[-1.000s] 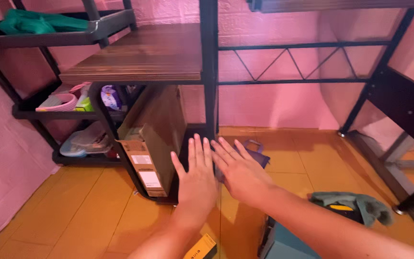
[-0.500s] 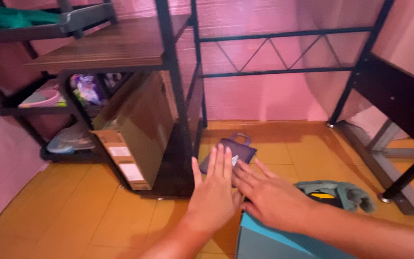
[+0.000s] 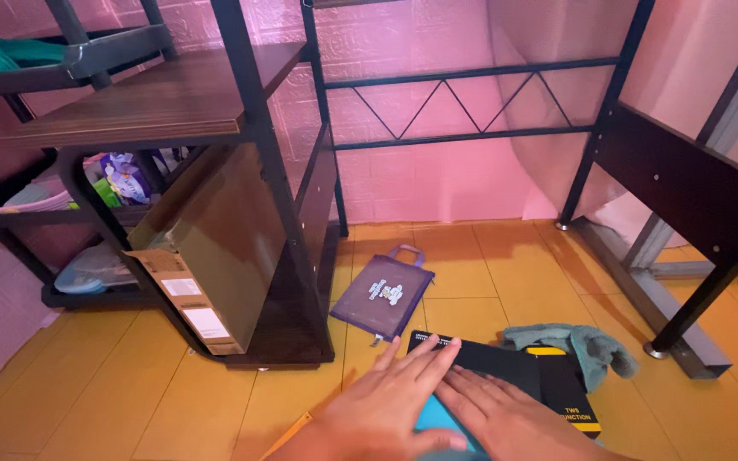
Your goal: The person rearranges boxes and electronics on a metal shelf unit, wipes down the surfaces with a cloth, and organizes books and folders.
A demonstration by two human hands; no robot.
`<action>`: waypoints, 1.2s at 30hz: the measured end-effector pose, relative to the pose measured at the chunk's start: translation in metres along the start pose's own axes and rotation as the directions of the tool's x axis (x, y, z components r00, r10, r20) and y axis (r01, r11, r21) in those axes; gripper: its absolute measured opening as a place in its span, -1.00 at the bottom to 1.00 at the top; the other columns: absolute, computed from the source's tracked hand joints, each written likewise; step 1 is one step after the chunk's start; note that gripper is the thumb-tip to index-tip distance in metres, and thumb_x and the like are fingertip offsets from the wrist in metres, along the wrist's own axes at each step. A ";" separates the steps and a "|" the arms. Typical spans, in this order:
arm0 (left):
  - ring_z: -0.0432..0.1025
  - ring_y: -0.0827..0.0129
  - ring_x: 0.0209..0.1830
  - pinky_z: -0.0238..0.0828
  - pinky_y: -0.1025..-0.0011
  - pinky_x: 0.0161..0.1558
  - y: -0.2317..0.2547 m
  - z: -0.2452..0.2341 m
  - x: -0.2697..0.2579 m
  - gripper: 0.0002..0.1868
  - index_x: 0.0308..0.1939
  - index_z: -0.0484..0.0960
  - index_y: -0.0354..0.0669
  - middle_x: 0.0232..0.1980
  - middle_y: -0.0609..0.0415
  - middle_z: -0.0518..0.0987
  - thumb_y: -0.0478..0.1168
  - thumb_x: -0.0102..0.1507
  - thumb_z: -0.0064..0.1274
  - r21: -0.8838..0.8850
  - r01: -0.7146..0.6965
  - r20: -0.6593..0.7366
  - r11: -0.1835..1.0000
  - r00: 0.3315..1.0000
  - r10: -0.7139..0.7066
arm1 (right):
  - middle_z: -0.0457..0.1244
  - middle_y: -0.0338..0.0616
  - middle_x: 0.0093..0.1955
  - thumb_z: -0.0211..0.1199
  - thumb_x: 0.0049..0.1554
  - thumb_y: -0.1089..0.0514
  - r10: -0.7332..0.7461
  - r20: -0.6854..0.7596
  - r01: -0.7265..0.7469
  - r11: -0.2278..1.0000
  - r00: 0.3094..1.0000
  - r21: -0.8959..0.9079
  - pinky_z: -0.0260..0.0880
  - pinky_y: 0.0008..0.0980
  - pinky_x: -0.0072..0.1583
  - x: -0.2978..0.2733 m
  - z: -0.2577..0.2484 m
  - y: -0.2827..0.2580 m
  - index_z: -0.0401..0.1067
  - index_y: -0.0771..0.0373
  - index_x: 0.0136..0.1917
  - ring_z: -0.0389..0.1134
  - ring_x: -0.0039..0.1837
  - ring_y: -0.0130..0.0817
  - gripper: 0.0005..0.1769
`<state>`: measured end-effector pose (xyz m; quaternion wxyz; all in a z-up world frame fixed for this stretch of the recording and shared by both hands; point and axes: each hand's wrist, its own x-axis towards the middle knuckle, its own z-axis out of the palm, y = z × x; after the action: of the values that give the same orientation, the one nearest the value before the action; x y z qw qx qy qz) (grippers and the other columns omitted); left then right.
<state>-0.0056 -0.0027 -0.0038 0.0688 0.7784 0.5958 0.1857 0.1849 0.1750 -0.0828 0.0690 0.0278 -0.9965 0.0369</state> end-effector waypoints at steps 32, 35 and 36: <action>0.56 0.04 -0.05 0.48 0.13 -0.07 -0.013 -0.212 -0.152 -0.34 0.04 0.61 0.00 -0.10 -0.03 0.68 0.20 -0.04 0.30 0.228 0.541 -0.286 0.810 0.832 -0.476 | 0.40 -0.14 0.08 0.59 -0.26 -0.11 0.080 -0.056 -0.060 0.951 0.995 0.302 0.39 -0.11 0.12 0.225 -0.186 -0.148 0.42 -0.05 0.29 0.42 0.17 -0.08 -0.16; 0.58 0.07 -0.06 0.50 0.15 -0.04 -0.025 -0.221 -0.178 -0.40 0.09 0.59 0.03 -0.10 -0.01 0.67 0.12 0.01 0.22 0.153 0.682 -0.244 0.715 0.727 -0.642 | 0.35 -0.14 0.11 0.58 -0.23 -0.04 -0.041 -0.111 0.068 0.965 0.993 0.254 0.32 -0.09 0.19 0.260 -0.174 -0.161 0.39 -0.02 0.31 0.34 0.25 -0.06 -0.17; 0.58 0.07 -0.06 0.50 0.15 -0.04 -0.029 -0.218 -0.182 -0.40 0.09 0.59 0.03 -0.10 -0.01 0.67 0.12 0.01 0.22 0.154 0.682 -0.247 0.715 0.727 -0.641 | 0.33 -0.14 0.12 0.58 -0.22 -0.02 -0.073 -0.124 0.098 0.973 0.990 0.210 0.28 -0.08 0.23 0.270 -0.171 -0.162 0.37 -0.03 0.33 0.29 0.29 -0.07 -0.15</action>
<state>-0.1533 -0.1930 0.1501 -0.0141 0.4955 0.8564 0.1448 -0.0491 0.0134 0.1349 0.1247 0.0759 -0.9788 0.1433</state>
